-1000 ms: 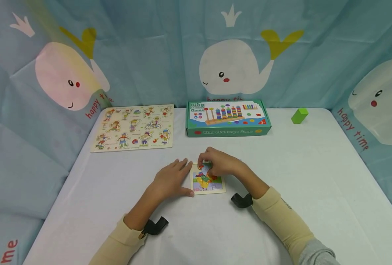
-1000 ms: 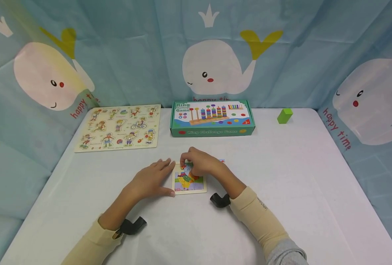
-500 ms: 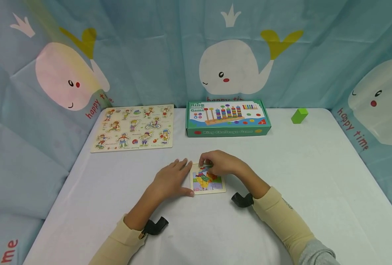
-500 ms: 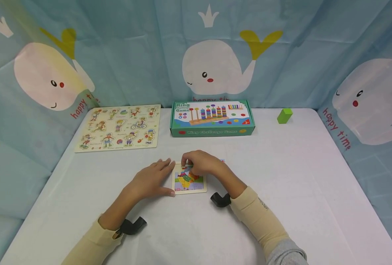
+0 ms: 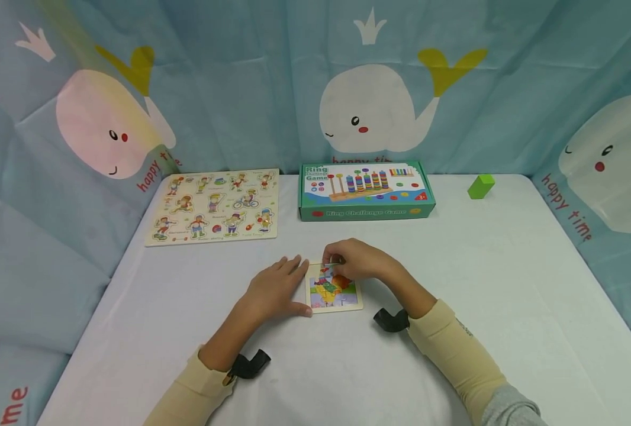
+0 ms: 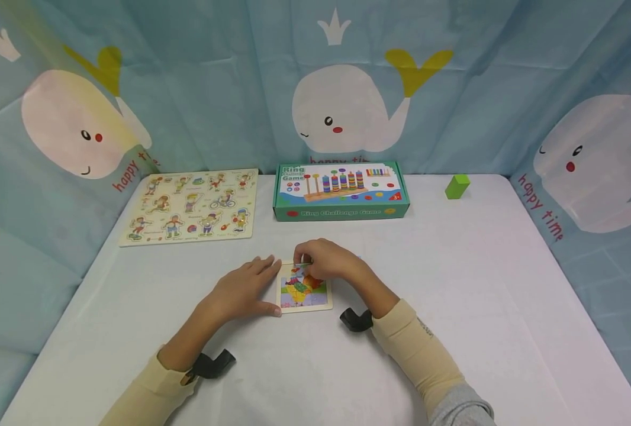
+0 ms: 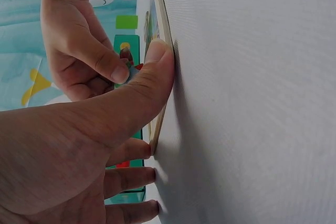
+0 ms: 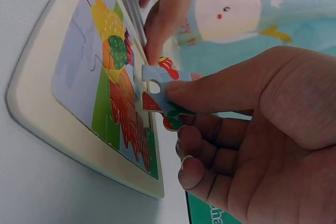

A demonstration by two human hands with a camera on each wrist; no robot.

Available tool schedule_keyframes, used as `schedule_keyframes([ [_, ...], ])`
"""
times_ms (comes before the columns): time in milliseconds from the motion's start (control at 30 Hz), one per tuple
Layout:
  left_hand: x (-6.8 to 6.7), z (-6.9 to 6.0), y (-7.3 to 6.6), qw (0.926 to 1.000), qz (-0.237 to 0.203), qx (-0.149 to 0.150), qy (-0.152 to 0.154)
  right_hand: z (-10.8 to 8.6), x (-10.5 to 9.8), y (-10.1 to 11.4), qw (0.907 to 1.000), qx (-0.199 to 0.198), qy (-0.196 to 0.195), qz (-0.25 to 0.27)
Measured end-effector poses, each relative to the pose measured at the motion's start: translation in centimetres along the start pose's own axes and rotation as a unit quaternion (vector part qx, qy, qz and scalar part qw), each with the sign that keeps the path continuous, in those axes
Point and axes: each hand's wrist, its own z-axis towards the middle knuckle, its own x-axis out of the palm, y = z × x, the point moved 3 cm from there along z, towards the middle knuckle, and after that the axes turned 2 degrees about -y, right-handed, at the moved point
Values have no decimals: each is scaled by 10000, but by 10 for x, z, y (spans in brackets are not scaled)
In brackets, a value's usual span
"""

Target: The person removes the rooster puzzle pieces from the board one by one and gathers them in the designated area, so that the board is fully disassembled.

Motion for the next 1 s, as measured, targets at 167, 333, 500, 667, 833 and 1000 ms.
schedule_keyframes([
  [167,2,1,0,10000,-20,37,-31,-3,-3,-3,10000,-48,56,45],
  [333,3,1,2,10000,49,-18,-24,-7,-12,-7,9998,-197,-61,-43],
  [500,1,1,1,10000,-22,-42,-19,-17,-26,-15,9994,-268,-213,32],
  [667,4,2,1,10000,14,-15,-33,-34,-42,-26,9986,-174,-383,320],
  [833,4,1,2,9999,83,-32,-59,-49,-53,-42,9976,-174,-609,270],
  [1000,3,1,2,10000,53,16,-63,-63,-62,-59,9971,30,-706,280],
])
